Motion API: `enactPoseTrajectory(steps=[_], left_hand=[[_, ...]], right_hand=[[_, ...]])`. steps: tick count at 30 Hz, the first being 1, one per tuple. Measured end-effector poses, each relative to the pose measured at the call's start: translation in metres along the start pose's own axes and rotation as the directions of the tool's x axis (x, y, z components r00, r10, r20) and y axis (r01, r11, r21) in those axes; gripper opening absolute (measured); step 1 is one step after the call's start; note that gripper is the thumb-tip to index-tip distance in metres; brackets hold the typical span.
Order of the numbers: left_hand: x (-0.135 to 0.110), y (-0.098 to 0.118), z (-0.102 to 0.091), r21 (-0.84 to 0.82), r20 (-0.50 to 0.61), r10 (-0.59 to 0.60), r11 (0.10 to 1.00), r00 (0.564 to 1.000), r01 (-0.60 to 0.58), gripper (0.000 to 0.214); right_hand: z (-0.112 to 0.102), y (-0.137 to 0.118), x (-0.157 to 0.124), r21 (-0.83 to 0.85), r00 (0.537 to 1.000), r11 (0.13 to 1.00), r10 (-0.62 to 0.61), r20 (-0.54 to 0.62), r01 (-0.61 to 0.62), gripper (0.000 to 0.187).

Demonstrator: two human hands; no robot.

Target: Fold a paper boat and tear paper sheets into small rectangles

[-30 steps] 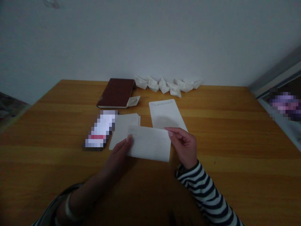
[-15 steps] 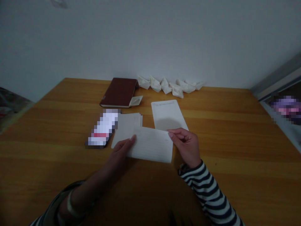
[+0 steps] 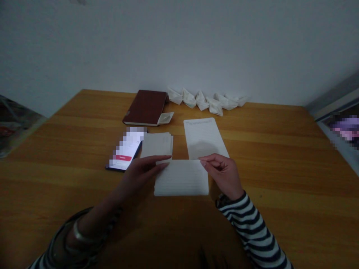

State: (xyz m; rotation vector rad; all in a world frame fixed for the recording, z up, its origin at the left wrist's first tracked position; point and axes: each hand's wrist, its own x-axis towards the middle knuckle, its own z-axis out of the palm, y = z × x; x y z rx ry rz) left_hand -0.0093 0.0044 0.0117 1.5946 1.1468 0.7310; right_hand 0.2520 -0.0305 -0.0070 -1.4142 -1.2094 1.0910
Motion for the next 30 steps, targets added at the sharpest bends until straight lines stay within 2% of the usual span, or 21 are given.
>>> enactPoseTrajectory(steps=[3,13,20,25,30], left_hand=[[0.002,-0.002,-0.003,0.051,0.019,0.0,0.999,1.0,-0.001,0.028],[0.001,0.001,-0.008,0.078,0.119,-0.018,0.997,0.993,0.009,0.024],[-0.001,0.003,-0.015,0.132,0.209,0.034,0.989,0.977,-0.062,0.03],[0.0,-0.001,-0.017,0.211,0.267,-0.006,0.976,0.964,-0.053,0.036],[0.001,0.0,-0.015,0.177,0.287,-0.005,0.983,0.958,-0.048,0.028]], right_hand=[[0.001,0.0,0.0,0.008,1.0,1.0,0.009,0.003,-0.009,0.014],[0.006,-0.005,-0.001,0.024,1.0,1.0,0.018,0.011,-0.018,0.017],[0.005,-0.003,-0.001,0.033,0.998,0.998,0.046,0.044,-0.047,0.016],[0.005,-0.003,-0.001,0.022,0.997,0.999,0.029,0.067,-0.031,0.018],[0.006,-0.003,0.0,0.019,0.997,1.0,0.015,0.075,-0.016,0.02]])
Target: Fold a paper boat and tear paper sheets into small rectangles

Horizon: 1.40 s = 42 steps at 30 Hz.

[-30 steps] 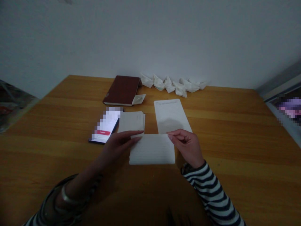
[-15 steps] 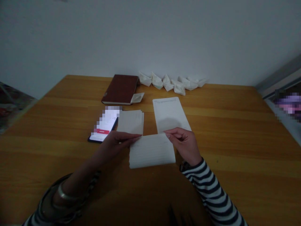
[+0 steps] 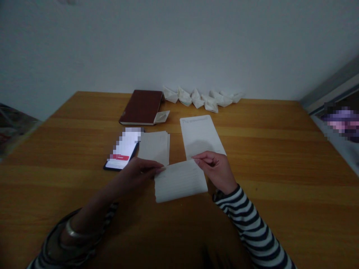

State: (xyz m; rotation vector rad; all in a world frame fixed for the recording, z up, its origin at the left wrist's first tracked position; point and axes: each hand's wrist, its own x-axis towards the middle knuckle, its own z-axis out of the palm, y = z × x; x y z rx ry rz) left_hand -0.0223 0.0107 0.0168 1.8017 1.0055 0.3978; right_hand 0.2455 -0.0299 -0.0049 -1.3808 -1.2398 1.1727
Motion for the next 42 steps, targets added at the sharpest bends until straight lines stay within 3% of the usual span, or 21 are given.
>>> enactPoseTrajectory(steps=[4,8,13,18,23,26,29,32,35,39,42], left_hand=[[-0.001,0.0,0.001,-0.005,-0.013,0.012,1.0,1.0,-0.012,0.027],[-0.004,0.005,0.0,-0.087,0.04,0.038,0.996,0.999,-0.034,0.049],[-0.009,0.013,-0.005,-0.105,0.185,0.129,0.988,0.974,-0.111,0.03],[-0.01,0.017,-0.008,-0.132,0.325,0.16,0.984,0.932,-0.122,0.033],[-0.011,0.01,0.0,-0.222,0.375,0.089,0.975,0.923,-0.004,0.037],[-0.011,0.005,0.001,-0.281,0.379,0.028,0.956,0.925,0.086,0.04],[-0.008,0.004,-0.001,-0.307,0.294,-0.017,0.945,0.956,0.111,0.042],[-0.003,0.009,-0.003,-0.361,0.018,-0.092,0.928,0.996,0.093,0.046],[0.001,0.013,0.004,-0.419,-0.241,-0.136,0.908,0.961,0.023,0.051],[0.003,0.014,0.026,-0.422,-0.302,-0.101,0.906,0.948,-0.038,0.047],[0.002,0.013,0.04,-0.414,-0.294,-0.054,0.907,0.954,-0.076,0.044]], right_hand=[[0.0,0.001,0.0,-0.011,1.0,1.0,-0.014,0.008,0.014,0.02],[-0.001,0.0,-0.001,-0.03,0.999,1.0,-0.007,0.037,0.008,0.02],[-0.002,-0.004,-0.001,-0.042,0.993,0.999,0.015,0.118,-0.01,0.018],[-0.002,-0.005,-0.003,-0.047,0.987,0.999,0.02,0.16,-0.012,0.018],[-0.002,-0.005,-0.004,-0.048,0.985,0.999,0.033,0.168,-0.025,0.021],[-0.005,-0.004,-0.002,0.016,0.985,0.998,0.063,0.163,-0.066,0.037],[-0.007,-0.003,0.003,0.229,0.995,0.97,0.072,0.063,-0.085,0.056],[0.001,0.0,0.005,0.457,0.991,0.884,0.127,-0.032,-0.099,0.062],[0.024,0.004,0.0,0.539,0.987,0.828,0.156,0.035,-0.15,0.062],[0.058,0.004,-0.015,0.517,0.981,0.836,0.185,0.051,-0.185,0.069],[0.067,0.004,-0.019,0.484,0.982,0.86,0.191,-0.012,-0.161,0.061]])
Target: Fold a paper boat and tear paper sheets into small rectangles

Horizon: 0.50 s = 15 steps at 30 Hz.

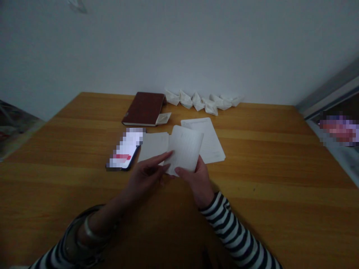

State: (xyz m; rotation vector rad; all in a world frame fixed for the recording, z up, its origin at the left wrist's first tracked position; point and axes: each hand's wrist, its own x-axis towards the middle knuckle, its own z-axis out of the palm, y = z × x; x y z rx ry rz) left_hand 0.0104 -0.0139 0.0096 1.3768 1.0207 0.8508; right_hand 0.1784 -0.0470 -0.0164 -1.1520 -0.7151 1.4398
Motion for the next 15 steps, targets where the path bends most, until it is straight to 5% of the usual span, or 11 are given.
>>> enactPoseTrajectory(steps=[8,15], left_hand=[[0.001,0.003,-0.003,0.027,-0.108,0.064,0.998,0.992,-0.061,0.048],[0.002,0.006,-0.005,0.009,-0.091,0.054,0.999,0.994,-0.054,0.048]], right_hand=[[-0.024,-0.014,0.009,-0.008,0.979,1.0,0.026,-0.203,-0.028,0.075],[-0.029,-0.023,0.01,-0.036,0.977,0.998,0.044,-0.207,-0.053,0.061]])
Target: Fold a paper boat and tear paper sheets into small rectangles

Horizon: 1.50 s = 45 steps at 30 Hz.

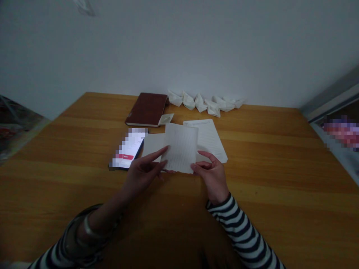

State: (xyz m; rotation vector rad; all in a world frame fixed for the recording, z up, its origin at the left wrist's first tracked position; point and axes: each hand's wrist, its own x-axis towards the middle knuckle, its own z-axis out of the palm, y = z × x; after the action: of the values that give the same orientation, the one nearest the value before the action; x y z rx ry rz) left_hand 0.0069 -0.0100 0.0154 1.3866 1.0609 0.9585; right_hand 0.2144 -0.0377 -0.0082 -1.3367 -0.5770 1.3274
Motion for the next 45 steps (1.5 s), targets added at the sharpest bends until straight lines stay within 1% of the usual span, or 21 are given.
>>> enactPoseTrajectory(steps=[4,7,9,13,17,20,22,24,26,28,30,33,35,37,39,41,43,45], left_hand=[[0.0,-0.001,0.0,-0.042,0.027,-0.022,0.999,0.999,0.023,0.052],[0.001,-0.002,-0.002,-0.064,0.022,-0.032,0.997,0.999,0.034,0.054],[0.002,-0.003,-0.003,-0.062,0.004,-0.03,0.998,1.0,0.03,0.054],[0.003,-0.005,-0.006,-0.05,-0.026,-0.016,0.999,1.0,0.014,0.054],[0.003,-0.003,-0.006,-0.035,-0.01,-0.009,0.999,1.0,0.008,0.054],[0.003,0.0,-0.005,-0.034,0.009,-0.014,0.999,1.0,0.015,0.053],[0.002,0.0,-0.004,-0.034,0.052,-0.023,0.999,0.998,0.025,0.052],[0.0,0.0,-0.003,-0.031,0.129,-0.03,0.999,0.991,0.034,0.048],[-0.003,-0.001,-0.002,-0.006,0.231,-0.024,1.0,0.973,0.026,0.045],[-0.005,-0.001,-0.002,0.032,0.334,-0.004,0.999,0.943,-0.007,0.042],[-0.006,-0.001,-0.003,0.073,0.418,0.015,0.996,0.908,-0.05,0.043],[-0.006,0.001,-0.006,0.128,0.488,0.01,0.988,0.873,-0.083,0.051],[-0.005,0.001,-0.008,0.158,0.513,-0.012,0.984,0.858,-0.08,0.056],[-0.004,0.001,-0.009,0.169,0.53,-0.021,0.982,0.848,-0.081,0.055],[-0.004,-0.001,-0.011,0.181,0.537,-0.007,0.978,0.844,-0.107,0.052],[-0.004,-0.002,-0.012,0.2,0.537,0.018,0.969,0.843,-0.147,0.049],[-0.003,-0.002,-0.013,0.231,0.536,0.04,0.954,0.843,-0.193,0.049],[-0.003,-0.001,-0.012,0.281,0.516,0.062,0.93,0.855,-0.237,0.048]], right_hand=[[0.0,0.004,0.0,-0.027,1.0,0.999,-0.019,-0.012,0.019,0.055],[0.004,0.005,-0.003,-0.044,0.994,0.995,-0.091,-0.058,0.088,0.05],[0.008,0.004,-0.004,-0.048,0.992,0.993,-0.115,-0.059,0.112,0.051],[0.011,0.003,-0.007,-0.069,0.997,0.995,-0.074,0.015,0.075,0.058],[0.005,0.003,-0.006,-0.129,0.996,0.989,-0.072,0.053,0.078,0.053],[0.002,0.002,-0.003,-0.185,0.988,0.979,-0.055,0.143,0.081,0.055],[0.001,0.0,0.0,-0.155,0.977,0.983,-0.068,0.204,0.101,0.059],[0.0,-0.003,0.0,-0.076,0.966,0.988,-0.111,0.234,0.132,0.062],[-0.002,-0.009,0.0,-0.025,0.964,0.984,-0.167,0.208,0.176,0.067],[-0.006,-0.016,-0.001,-0.047,0.969,0.976,-0.204,0.138,0.212,0.073],[-0.011,-0.023,-0.002,-0.083,0.978,0.978,-0.186,0.091,0.194,0.073],[-0.017,-0.03,-0.001,-0.09,0.987,0.985,-0.139,0.086,0.147,0.06],[-0.019,-0.031,0.0,-0.091,0.983,0.981,-0.164,0.078,0.171,0.049],[-0.018,-0.03,-0.001,-0.129,0.976,0.968,-0.21,0.062,0.217,0.039],[-0.017,-0.029,-0.003,-0.2,0.966,0.945,-0.252,0.055,0.258,0.029],[-0.015,-0.028,-0.006,-0.27,0.955,0.917,-0.292,0.044,0.293,0.023],[-0.014,-0.028,-0.009,-0.312,0.946,0.897,-0.322,0.028,0.314,0.021],[-0.012,-0.027,-0.011,-0.337,0.938,0.881,-0.346,0.016,0.331,0.021]])
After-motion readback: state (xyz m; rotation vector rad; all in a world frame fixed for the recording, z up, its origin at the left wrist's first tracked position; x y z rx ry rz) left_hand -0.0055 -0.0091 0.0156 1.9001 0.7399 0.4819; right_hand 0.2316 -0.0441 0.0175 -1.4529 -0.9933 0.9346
